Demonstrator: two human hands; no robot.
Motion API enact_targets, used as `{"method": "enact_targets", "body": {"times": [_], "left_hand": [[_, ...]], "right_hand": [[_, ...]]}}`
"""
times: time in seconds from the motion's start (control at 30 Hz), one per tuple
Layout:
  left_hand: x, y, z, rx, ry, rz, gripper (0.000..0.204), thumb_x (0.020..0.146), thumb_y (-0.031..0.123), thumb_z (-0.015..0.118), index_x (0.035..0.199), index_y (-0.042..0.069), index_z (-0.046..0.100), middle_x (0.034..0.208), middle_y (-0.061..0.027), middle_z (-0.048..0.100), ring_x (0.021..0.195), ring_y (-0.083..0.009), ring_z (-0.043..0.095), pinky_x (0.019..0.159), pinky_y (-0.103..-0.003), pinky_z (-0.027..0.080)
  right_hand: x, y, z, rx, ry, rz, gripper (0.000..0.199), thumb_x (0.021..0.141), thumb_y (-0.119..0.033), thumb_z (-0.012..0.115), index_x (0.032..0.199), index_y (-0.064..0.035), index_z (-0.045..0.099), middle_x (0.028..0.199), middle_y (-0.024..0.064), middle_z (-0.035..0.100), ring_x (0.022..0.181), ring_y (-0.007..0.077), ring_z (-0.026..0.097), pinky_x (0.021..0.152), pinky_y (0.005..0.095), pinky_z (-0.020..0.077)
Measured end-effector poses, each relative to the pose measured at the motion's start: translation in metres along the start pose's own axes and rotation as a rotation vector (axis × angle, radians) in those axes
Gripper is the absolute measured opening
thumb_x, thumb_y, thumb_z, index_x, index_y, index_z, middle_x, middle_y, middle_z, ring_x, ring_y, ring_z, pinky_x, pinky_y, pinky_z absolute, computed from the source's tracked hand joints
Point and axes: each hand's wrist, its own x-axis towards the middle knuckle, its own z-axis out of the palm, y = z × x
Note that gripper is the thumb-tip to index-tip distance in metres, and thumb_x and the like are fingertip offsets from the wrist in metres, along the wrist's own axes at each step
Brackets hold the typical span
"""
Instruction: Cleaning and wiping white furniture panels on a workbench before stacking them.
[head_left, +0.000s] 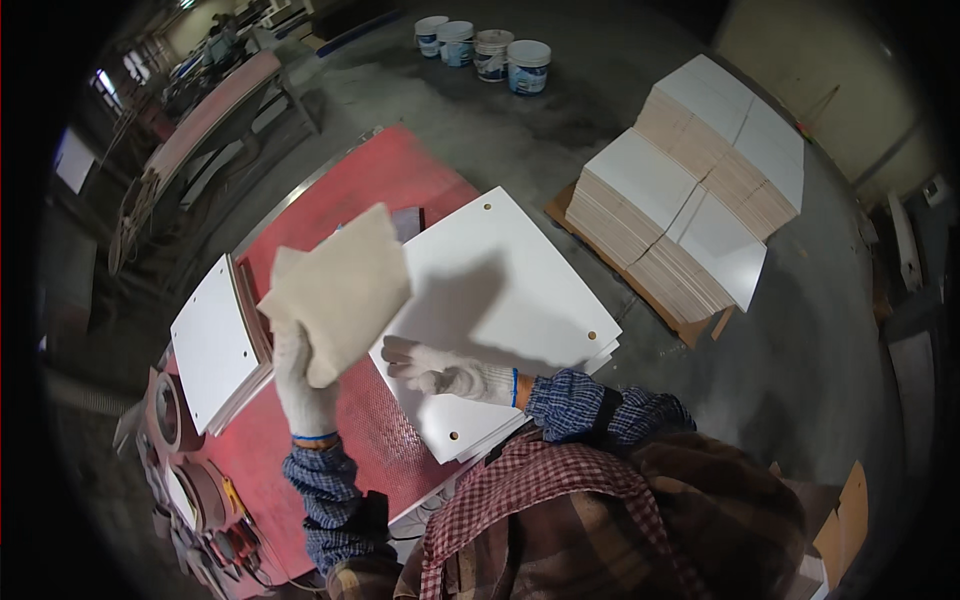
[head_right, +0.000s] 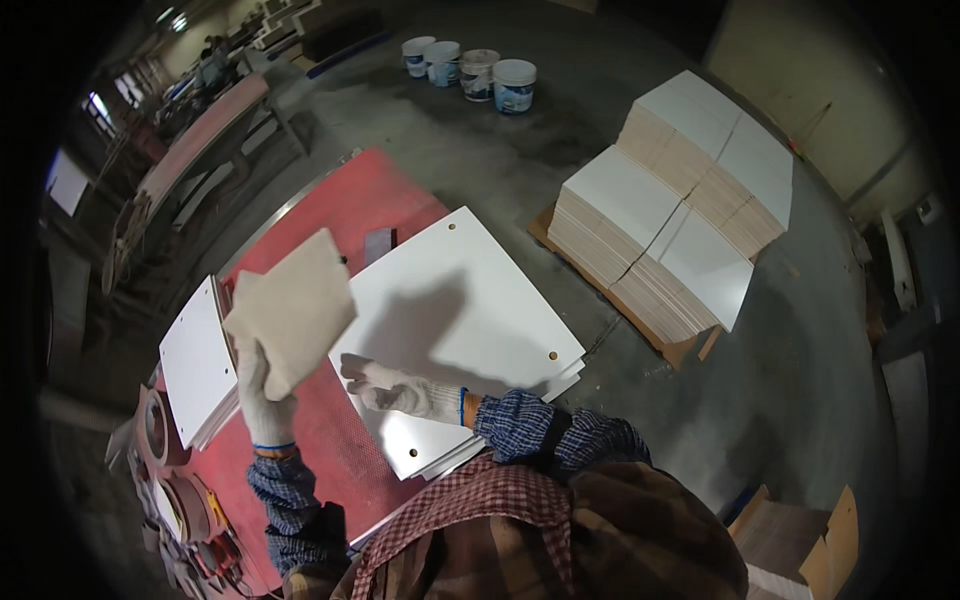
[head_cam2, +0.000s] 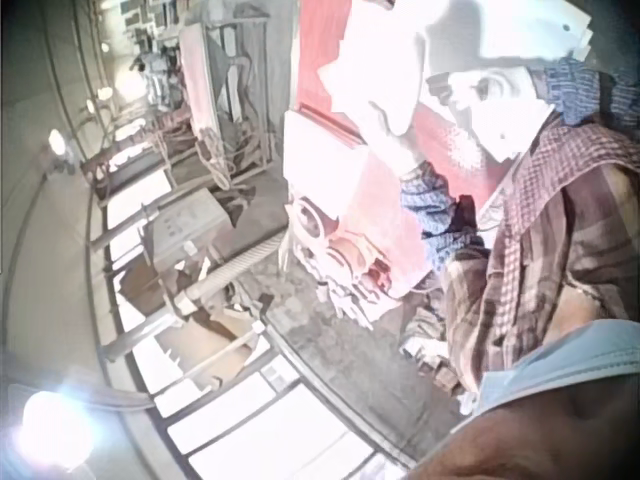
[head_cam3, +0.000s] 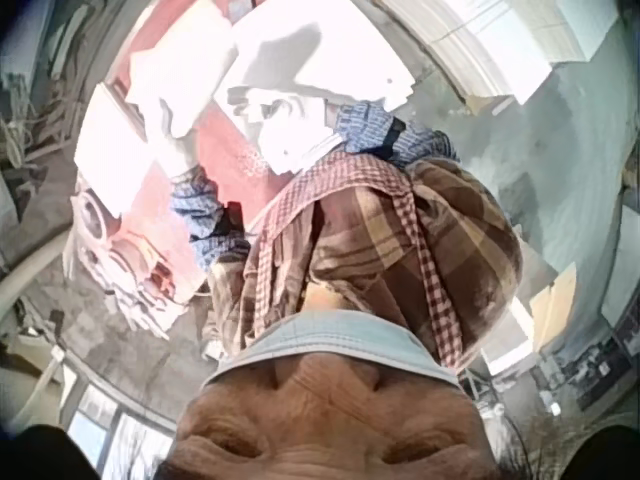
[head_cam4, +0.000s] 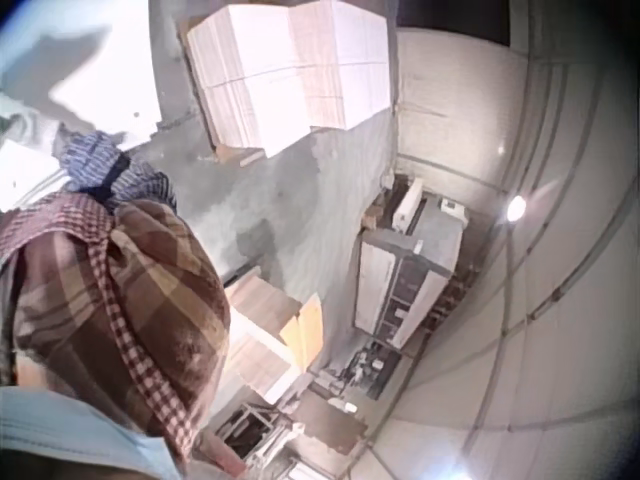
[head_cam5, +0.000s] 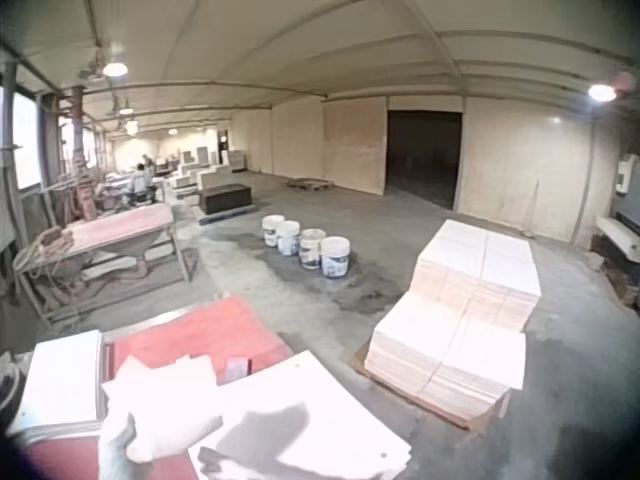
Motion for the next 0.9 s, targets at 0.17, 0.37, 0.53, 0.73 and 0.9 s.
{"method": "enact_targets", "body": {"times": [0.17, 0.37, 0.53, 0.73, 0.9], "left_hand": [[-0.052, -0.056, 0.072, 0.018, 0.026, -0.023, 0.045, 0.106, 0.017, 0.056, 0.148, 0.002, 0.046, 0.136, -0.0087, 0.062, 0.119, -0.0190, 0.064, 0.099, -0.034, 0.055], [-0.074, -0.094, 0.105, 0.337, 0.203, -0.119, 0.053, 0.097, 0.017, 0.069, 0.144, -0.001, 0.052, 0.121, -0.0136, 0.067, 0.102, -0.0176, 0.068, 0.088, -0.030, 0.056], [-0.109, -0.124, 0.043, 1.084, 0.591, 0.027, 0.065, 0.097, 0.027, 0.069, 0.151, 0.000, 0.045, 0.147, -0.0207, 0.055, 0.136, -0.0340, 0.054, 0.113, -0.043, 0.044], [-0.139, -0.149, 0.030, 1.388, 0.659, -0.453, 0.069, 0.103, 0.049, 0.051, 0.152, 0.001, 0.045, 0.146, -0.0262, 0.055, 0.131, -0.0425, 0.056, 0.109, -0.045, 0.045], [-0.150, -0.158, 0.022, 1.372, 0.703, -0.401, 0.070, 0.102, 0.050, 0.048, 0.154, 0.004, 0.042, 0.139, -0.0274, 0.060, 0.123, -0.0456, 0.062, 0.103, -0.047, 0.049]], "right_hand": [[-0.017, -0.035, -0.016, 0.043, 0.169, 0.149, 0.073, 0.094, -0.061, 0.069, 0.131, 0.0002, 0.061, 0.113, 0.0010, 0.064, 0.100, 0.0128, 0.056, 0.089, 0.0329, 0.0479], [-0.036, -0.081, -0.077, -0.433, 0.708, 0.238, 0.052, 0.099, -0.048, 0.069, 0.114, 0.0020, 0.071, 0.097, 0.0015, 0.071, 0.088, 0.0063, 0.060, 0.078, 0.0287, 0.0520], [-0.016, -0.111, -0.146, -1.093, 0.427, -0.178, 0.043, 0.090, -0.032, 0.072, 0.121, -0.0027, 0.067, 0.127, 0.0137, 0.067, 0.128, 0.0206, 0.058, 0.098, 0.0356, 0.0501], [-0.055, -0.019, -0.085, -1.251, -0.482, 0.165, 0.064, 0.088, -0.041, 0.070, 0.143, -0.0125, 0.052, 0.158, 0.0101, 0.042, 0.150, 0.0319, 0.032, 0.119, 0.0500, 0.0287], [0.001, -0.022, -0.067, -1.152, -0.718, 0.327, 0.073, 0.088, -0.052, 0.070, 0.149, -0.0162, 0.050, 0.160, 0.0063, 0.040, 0.151, 0.0299, 0.030, 0.122, 0.0493, 0.0270]]}}
